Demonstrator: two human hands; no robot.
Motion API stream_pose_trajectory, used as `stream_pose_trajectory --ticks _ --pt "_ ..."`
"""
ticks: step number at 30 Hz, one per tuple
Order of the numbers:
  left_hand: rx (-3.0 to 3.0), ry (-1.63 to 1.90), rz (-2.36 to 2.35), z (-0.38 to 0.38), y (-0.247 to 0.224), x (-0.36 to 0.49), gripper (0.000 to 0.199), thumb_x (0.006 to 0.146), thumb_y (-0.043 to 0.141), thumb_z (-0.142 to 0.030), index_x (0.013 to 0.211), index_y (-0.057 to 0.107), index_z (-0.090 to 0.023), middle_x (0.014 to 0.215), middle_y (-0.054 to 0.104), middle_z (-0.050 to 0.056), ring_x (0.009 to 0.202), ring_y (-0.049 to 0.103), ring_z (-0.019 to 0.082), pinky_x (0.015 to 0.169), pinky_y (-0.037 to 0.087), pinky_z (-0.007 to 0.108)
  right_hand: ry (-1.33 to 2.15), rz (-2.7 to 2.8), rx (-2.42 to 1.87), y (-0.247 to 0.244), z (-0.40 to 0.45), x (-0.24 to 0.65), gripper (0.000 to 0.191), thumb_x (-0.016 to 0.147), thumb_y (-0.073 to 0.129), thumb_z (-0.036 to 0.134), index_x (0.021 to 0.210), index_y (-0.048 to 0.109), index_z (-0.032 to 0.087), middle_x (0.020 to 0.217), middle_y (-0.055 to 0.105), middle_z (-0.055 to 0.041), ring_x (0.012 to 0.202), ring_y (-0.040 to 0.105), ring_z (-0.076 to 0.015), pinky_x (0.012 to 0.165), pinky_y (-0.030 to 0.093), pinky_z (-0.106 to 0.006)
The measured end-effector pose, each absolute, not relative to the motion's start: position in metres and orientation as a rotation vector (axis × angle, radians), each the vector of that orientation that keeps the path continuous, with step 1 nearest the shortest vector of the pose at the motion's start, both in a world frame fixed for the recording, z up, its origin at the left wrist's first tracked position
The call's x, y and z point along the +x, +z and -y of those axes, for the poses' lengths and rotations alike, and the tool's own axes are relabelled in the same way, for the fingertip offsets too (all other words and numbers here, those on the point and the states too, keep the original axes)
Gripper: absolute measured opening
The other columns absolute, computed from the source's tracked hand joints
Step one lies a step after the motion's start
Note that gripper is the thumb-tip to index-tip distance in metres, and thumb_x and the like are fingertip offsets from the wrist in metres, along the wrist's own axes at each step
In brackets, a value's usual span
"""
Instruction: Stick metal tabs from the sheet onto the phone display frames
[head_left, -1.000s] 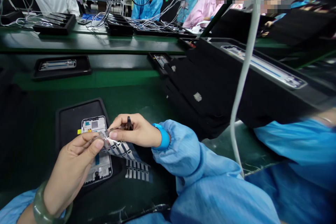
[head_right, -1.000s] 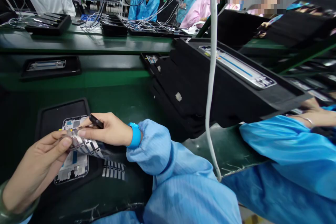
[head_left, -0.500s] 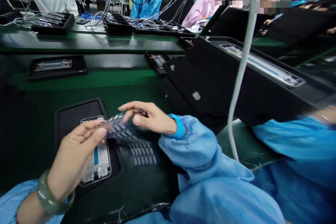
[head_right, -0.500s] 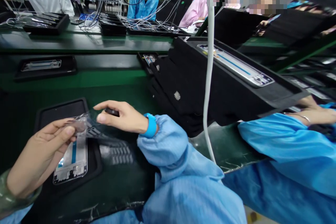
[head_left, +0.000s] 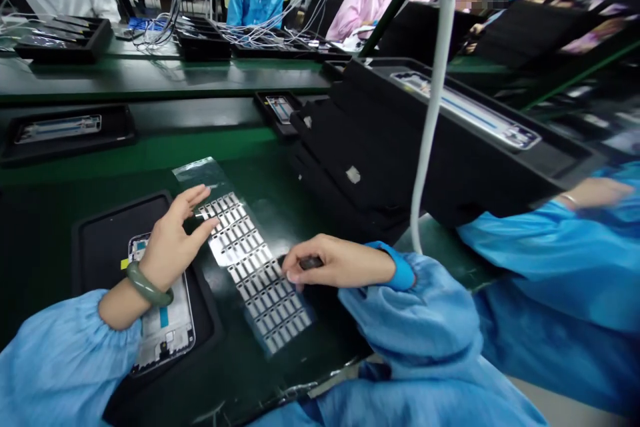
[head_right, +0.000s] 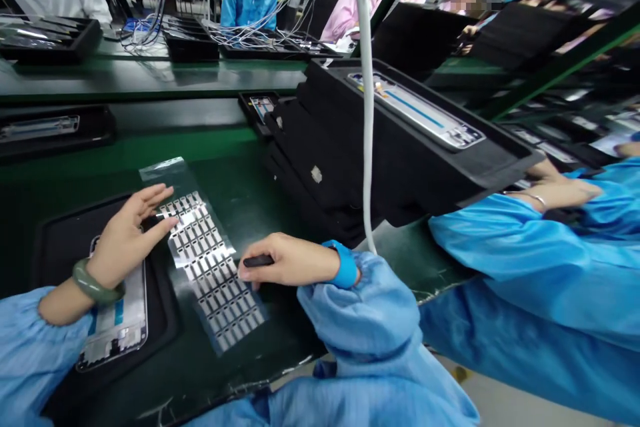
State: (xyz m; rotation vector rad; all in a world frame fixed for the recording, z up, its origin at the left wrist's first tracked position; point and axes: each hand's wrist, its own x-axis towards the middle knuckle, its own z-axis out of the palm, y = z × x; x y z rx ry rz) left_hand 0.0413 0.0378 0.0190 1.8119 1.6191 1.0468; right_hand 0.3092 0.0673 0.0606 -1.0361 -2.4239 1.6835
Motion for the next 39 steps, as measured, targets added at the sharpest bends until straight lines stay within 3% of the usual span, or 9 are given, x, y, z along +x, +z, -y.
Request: stream_pose_trajectory --ticks 5,9,13,17,24,39 --pt "2.015 0.712 -1.72 -0.034 0.008 0.04 0.046 0.08 0.056 -0.023 0.125 0.051 -0.025 0.141 0.045 0.011 0.129 0.04 0.032 0.103 0.028 0.057 1.402 1.891 -1.139 0.037 -0.096 0.307 0.05 0.087 0.042 0.058 0.083 0.063 0.013 0.091 0.065 -0.0066 0.071 0.056 -0.0095 0.065 0.046 -0.023" --pt "2.181 0.533 -1.905 -0.032 0.013 0.046 0.051 0.08 0.058 -0.026 0.129 0.048 -0.024 0.152 0.023 0.013 0.136 0.023 0.039 0.101 0.021 0.065 1.437 1.592 -1.178 0.015 -0.117 0.271 0.056 0.086 0.038 0.064 0.075 0.059 0.013 0.076 0.062 -0.004 0.051 0.049 -0.0048 0.044 0.04 -0.018" --pt "2.421 0.301 -1.878 -0.037 0.013 0.044 0.049 0.083 0.053 -0.03 0.132 0.047 -0.028 0.152 0.024 0.011 0.14 0.011 0.037 0.103 0.012 0.069 1.647 1.316 -1.09 0.005 -0.127 0.232 0.033 0.074 0.069 0.043 0.078 0.052 0.015 0.074 0.061 0.0004 0.058 0.061 -0.0071 0.054 0.055 -0.02" --pt "2.346 0.195 -1.8 -0.043 0.007 0.04 0.04 0.085 0.05 -0.034 0.125 0.053 -0.037 0.15 0.03 0.006 0.14 0.009 0.04 0.098 0.003 0.076 1.58 1.347 -1.149 -0.006 -0.132 0.214 0.027 0.072 0.071 0.032 0.077 0.051 0.016 0.064 0.06 0.003 0.058 0.066 -0.0101 0.053 0.058 -0.021" --pt "2.27 0.179 -1.788 -0.044 0.004 0.039 0.037 0.087 0.046 -0.041 0.122 0.054 -0.042 0.148 0.035 0.003 0.14 0.01 0.042 0.093 0.0 0.08 1.322 1.54 -1.236 -0.023 -0.138 0.215 0.032 0.073 0.068 0.044 0.078 0.051 0.017 0.056 0.061 0.0018 0.055 0.069 -0.0157 0.048 0.057 -0.022" --pt "2.231 -0.008 -1.81 -0.045 0.01 0.041 0.04 0.088 0.041 -0.044 0.127 0.048 -0.044 0.15 0.03 0.001 0.141 0.007 0.039 0.096 0.0 0.077 1.493 1.325 -1.269 -0.015 -0.139 0.205 0.02 0.075 0.068 0.027 0.075 0.052 0.015 0.054 0.062 0.0012 0.05 0.066 -0.0146 0.045 0.058 -0.023"
